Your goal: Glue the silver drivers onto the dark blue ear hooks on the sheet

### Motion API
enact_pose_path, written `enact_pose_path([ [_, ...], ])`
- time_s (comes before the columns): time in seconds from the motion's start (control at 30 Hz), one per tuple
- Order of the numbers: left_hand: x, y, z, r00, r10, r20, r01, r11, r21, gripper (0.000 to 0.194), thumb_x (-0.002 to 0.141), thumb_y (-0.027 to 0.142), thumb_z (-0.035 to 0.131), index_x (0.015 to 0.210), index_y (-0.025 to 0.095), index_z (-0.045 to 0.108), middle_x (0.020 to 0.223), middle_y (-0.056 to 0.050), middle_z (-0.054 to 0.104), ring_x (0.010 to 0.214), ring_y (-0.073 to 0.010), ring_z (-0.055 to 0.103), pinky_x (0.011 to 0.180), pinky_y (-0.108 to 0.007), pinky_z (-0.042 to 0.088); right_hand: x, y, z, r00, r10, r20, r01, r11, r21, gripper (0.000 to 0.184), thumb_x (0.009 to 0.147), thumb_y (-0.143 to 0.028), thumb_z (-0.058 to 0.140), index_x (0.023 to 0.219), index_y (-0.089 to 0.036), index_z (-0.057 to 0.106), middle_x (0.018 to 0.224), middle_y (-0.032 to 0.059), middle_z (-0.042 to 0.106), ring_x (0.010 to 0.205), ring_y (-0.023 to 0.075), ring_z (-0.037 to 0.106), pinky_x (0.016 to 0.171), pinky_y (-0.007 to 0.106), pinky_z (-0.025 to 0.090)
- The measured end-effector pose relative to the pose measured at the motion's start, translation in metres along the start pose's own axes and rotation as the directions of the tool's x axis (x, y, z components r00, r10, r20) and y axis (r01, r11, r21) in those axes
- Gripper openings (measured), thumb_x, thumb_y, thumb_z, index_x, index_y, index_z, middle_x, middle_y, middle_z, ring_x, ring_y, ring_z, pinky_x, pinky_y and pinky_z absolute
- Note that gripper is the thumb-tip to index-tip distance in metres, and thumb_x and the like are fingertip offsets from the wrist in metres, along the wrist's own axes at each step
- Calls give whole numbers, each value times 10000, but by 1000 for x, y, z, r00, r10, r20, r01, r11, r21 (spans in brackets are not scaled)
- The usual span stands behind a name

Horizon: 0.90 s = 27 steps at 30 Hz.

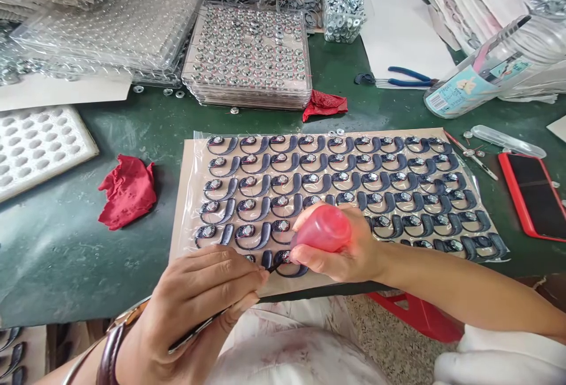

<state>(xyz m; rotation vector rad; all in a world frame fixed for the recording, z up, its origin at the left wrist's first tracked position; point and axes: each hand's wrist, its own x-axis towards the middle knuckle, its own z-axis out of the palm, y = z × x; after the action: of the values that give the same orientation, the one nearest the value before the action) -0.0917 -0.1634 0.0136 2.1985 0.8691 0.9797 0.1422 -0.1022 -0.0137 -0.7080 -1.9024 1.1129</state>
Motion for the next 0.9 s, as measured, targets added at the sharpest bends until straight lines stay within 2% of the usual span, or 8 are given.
enact_pose_path([
  [0.2,-7,-4,3,995,-94,-30,93,995,-34,349,807,-45,529,1085,106,677,935,-65,755,855,-155,712,739,-284,615,2,3,3,995,-95,-32,93,994,-53,243,846,-384,747,751,-192,633,611,-24,645,507,94,595,496,211,506],
  [0.27,-9,-4,6,991,-125,-36,123,991,-50,337,811,-40,537,1075,111,681,952,-65,752,879,-147,708,755,-267,606,2,1,3,996,-75,-47,75,997,8,253,816,-358,777,724,-195,607,579,-32,626,487,96,587,486,214,512],
  [0.43,-8,3,-2,987,-141,-74,140,990,-23,311,829,-23,534,1054,142,672,947,-34,745,879,-136,704,740,-246,598,5,-10,-1,986,152,-73,-108,904,413,190,888,-256,683,731,-207,586,582,-23,636,506,115,642,475,213,546],
  [0.6,0,21,-28,983,-168,-68,179,962,208,319,867,20,416,1037,183,630,1196,-58,680,1128,-187,649,944,-322,563,9,-13,-5,947,298,-123,-191,825,532,195,886,-277,691,735,-184,611,614,-9,649,510,113,661,492,201,584],
  [0.63,3,23,-29,990,-140,-32,144,957,252,314,873,31,402,1046,182,615,1172,-68,684,1090,-193,662,920,-334,567,10,-13,-5,940,313,-132,-198,821,535,207,878,-298,702,730,-183,613,602,-11,642,503,113,657,486,200,583],
  [0.7,12,23,-24,995,-65,80,36,946,323,290,878,44,403,1060,164,594,921,-63,706,816,-180,688,710,-320,577,11,-12,-5,937,320,-142,-199,819,539,230,872,-333,710,722,-184,620,588,-10,640,505,117,658,473,197,576],
  [0.77,18,19,-11,980,-40,193,-42,913,406,270,883,47,419,1054,144,605,659,-6,616,540,-145,578,494,-275,474,11,-10,-6,941,309,-137,-189,818,544,251,881,-342,701,701,-186,622,589,-5,648,512,119,664,470,194,570],
  [0.9,19,5,14,964,-130,231,2,875,484,258,903,83,447,1047,156,648,580,23,590,473,-117,552,466,-226,436,10,-7,-8,936,327,-130,-205,808,552,267,888,-371,696,706,-197,608,583,-13,639,513,120,669,465,196,562],
])
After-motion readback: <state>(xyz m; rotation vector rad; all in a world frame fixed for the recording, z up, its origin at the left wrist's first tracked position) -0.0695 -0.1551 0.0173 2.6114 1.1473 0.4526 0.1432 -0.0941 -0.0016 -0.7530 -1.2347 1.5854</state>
